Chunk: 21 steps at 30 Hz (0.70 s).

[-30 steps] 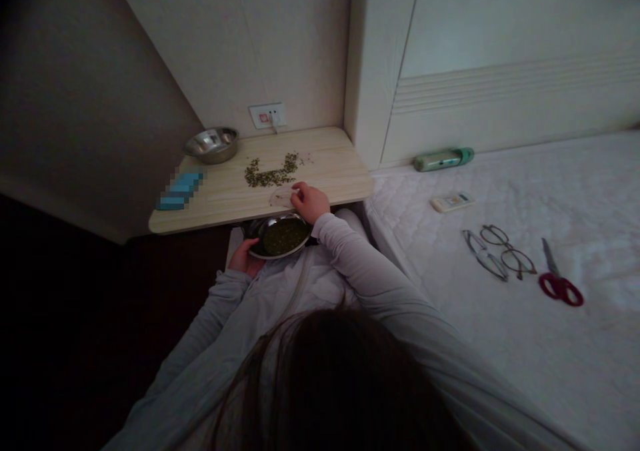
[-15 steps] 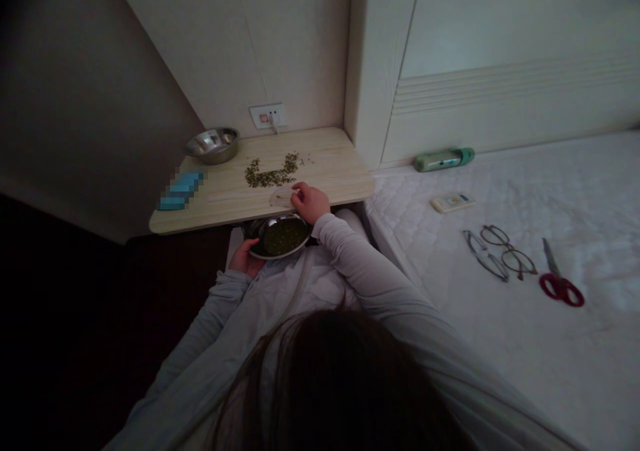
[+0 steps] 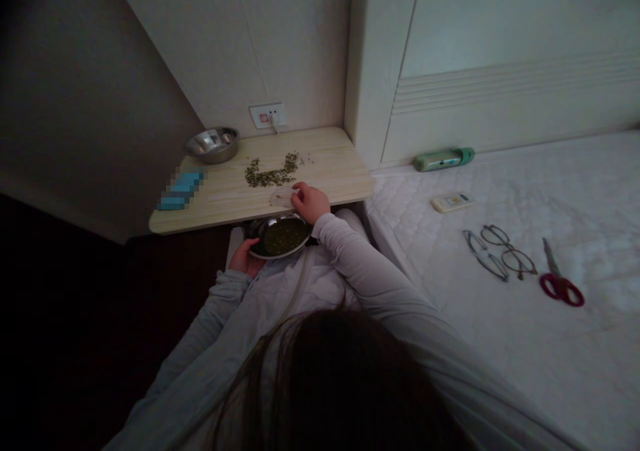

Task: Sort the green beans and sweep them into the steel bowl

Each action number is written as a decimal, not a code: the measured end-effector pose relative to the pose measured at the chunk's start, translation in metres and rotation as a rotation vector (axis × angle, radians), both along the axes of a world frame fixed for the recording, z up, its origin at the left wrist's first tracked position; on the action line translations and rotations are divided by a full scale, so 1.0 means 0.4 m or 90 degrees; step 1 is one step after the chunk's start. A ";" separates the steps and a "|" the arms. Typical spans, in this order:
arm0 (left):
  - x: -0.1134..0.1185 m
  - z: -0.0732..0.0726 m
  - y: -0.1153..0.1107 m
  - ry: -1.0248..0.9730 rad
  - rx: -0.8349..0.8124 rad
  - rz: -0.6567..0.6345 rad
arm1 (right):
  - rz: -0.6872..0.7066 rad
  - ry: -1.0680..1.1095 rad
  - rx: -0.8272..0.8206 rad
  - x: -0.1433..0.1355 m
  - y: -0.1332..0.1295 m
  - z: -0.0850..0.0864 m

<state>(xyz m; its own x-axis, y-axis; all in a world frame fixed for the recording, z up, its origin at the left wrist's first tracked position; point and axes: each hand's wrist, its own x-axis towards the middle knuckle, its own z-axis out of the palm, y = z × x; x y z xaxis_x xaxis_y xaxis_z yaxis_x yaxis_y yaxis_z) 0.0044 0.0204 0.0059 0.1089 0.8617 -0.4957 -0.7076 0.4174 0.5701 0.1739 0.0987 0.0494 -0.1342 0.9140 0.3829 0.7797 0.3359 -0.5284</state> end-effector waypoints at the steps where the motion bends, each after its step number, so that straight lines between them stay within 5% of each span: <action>1: 0.001 0.002 0.000 0.002 -0.007 0.006 | 0.000 -0.001 -0.001 0.000 0.000 0.000; 21: 0.001 -0.003 0.001 -0.006 0.016 0.012 | 0.001 0.004 0.004 0.002 0.000 -0.001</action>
